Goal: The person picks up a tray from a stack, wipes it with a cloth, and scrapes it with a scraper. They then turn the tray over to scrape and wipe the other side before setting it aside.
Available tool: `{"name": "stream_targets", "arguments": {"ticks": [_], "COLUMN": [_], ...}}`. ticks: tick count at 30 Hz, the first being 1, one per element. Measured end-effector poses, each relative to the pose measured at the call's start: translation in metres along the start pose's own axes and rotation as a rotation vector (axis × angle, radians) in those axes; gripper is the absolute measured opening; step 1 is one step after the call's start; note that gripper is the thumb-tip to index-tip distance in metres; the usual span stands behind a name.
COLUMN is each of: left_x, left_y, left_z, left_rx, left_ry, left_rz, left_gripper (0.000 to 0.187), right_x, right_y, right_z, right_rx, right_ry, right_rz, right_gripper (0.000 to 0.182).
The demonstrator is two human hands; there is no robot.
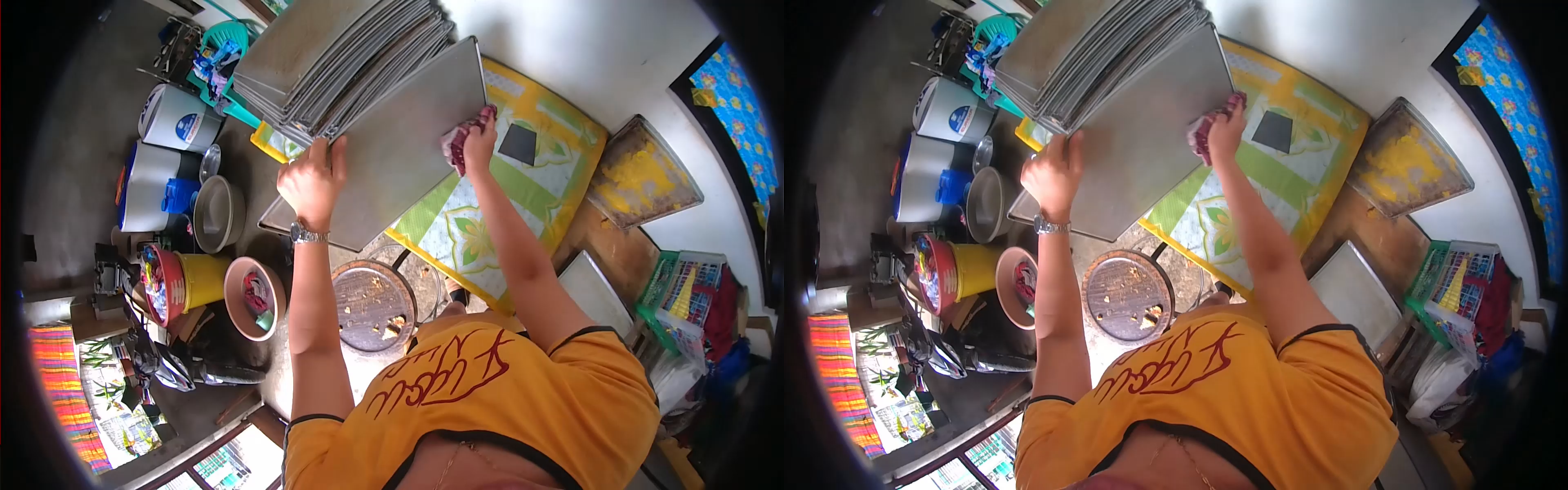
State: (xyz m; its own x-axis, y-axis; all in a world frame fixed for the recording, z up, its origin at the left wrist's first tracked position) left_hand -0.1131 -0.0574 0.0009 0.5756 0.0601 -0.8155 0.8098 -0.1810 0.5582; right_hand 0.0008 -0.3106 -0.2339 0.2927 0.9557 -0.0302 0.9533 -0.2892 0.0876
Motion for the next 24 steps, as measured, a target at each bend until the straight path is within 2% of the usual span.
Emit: {"name": "stream_targets", "arguments": {"ticks": [2,5,8,10,11,12,15,17,20,21,22,23,24], "left_x": [0.001,0.000,-0.003,-0.003,-0.003,-0.005,-0.007,-0.005,-0.002,-0.001,0.000,0.001,0.001], "left_y": [0.001,-0.003,-0.002,-0.005,-0.005,-0.005,-0.004,-0.003,0.000,0.000,0.000,0.000,0.000], "left_z": [-0.001,-0.001,0.002,0.004,0.006,0.007,0.008,0.007,0.001,0.000,0.000,-0.001,-0.001], "left_rx": [0.000,0.005,0.001,-0.005,-0.005,-0.006,-0.013,-0.017,-0.014,-0.016,-0.021,-0.026,-0.033], "left_ry": [-0.012,0.012,0.028,0.030,0.026,0.022,0.022,0.015,0.003,0.005,0.006,0.019,0.031], "left_rz": [0.000,-0.023,-0.005,0.006,0.014,0.017,0.012,0.010,0.012,0.011,0.010,0.011,0.012], "left_gripper": [0.030,0.031,0.035,0.036,0.036,0.036,0.035,0.035,0.035,0.036,0.036,0.037,0.037], "right_x": [0.013,0.020,0.014,0.007,0.003,0.000,-0.003,-0.002,-0.007,-0.011,-0.013,-0.011,-0.006], "right_y": [-0.011,-0.005,0.012,0.010,0.009,0.013,-0.004,-0.019,-0.029,-0.028,-0.016,-0.013,-0.018], "right_z": [-0.055,-0.139,-0.177,-0.173,-0.166,-0.145,-0.076,-0.024,0.034,0.050,0.084,0.086,0.093], "right_rx": [-0.107,-0.375,-0.336,-0.325,-0.318,-0.211,-0.109,-0.029,0.194,0.328,0.272,0.216,0.243], "right_ry": [-0.156,-0.153,-0.109,-0.250,-0.324,-0.330,-0.196,-0.245,-0.179,-0.169,-0.125,-0.081,0.059], "right_rz": [0.037,0.108,0.026,0.083,0.109,0.148,0.114,0.203,0.213,0.178,0.194,0.208,0.159], "right_gripper": [0.050,0.048,0.049,0.048,0.048,0.049,0.051,0.051,0.050,0.049,0.042,0.037,0.034]}}
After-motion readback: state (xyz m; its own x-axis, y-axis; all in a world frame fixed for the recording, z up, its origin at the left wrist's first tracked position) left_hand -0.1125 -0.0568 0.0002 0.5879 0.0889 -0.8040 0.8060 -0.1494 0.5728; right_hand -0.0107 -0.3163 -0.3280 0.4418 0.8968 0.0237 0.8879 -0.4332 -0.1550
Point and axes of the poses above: each hand's wrist, its own y-axis towards the middle knuckle, its own x-axis out of the palm, z = x × y, the point moved 3 cm from there along y, towards the middle knuckle, and after that the axes turned 13 degrees about -z, right-handed, at the moved point
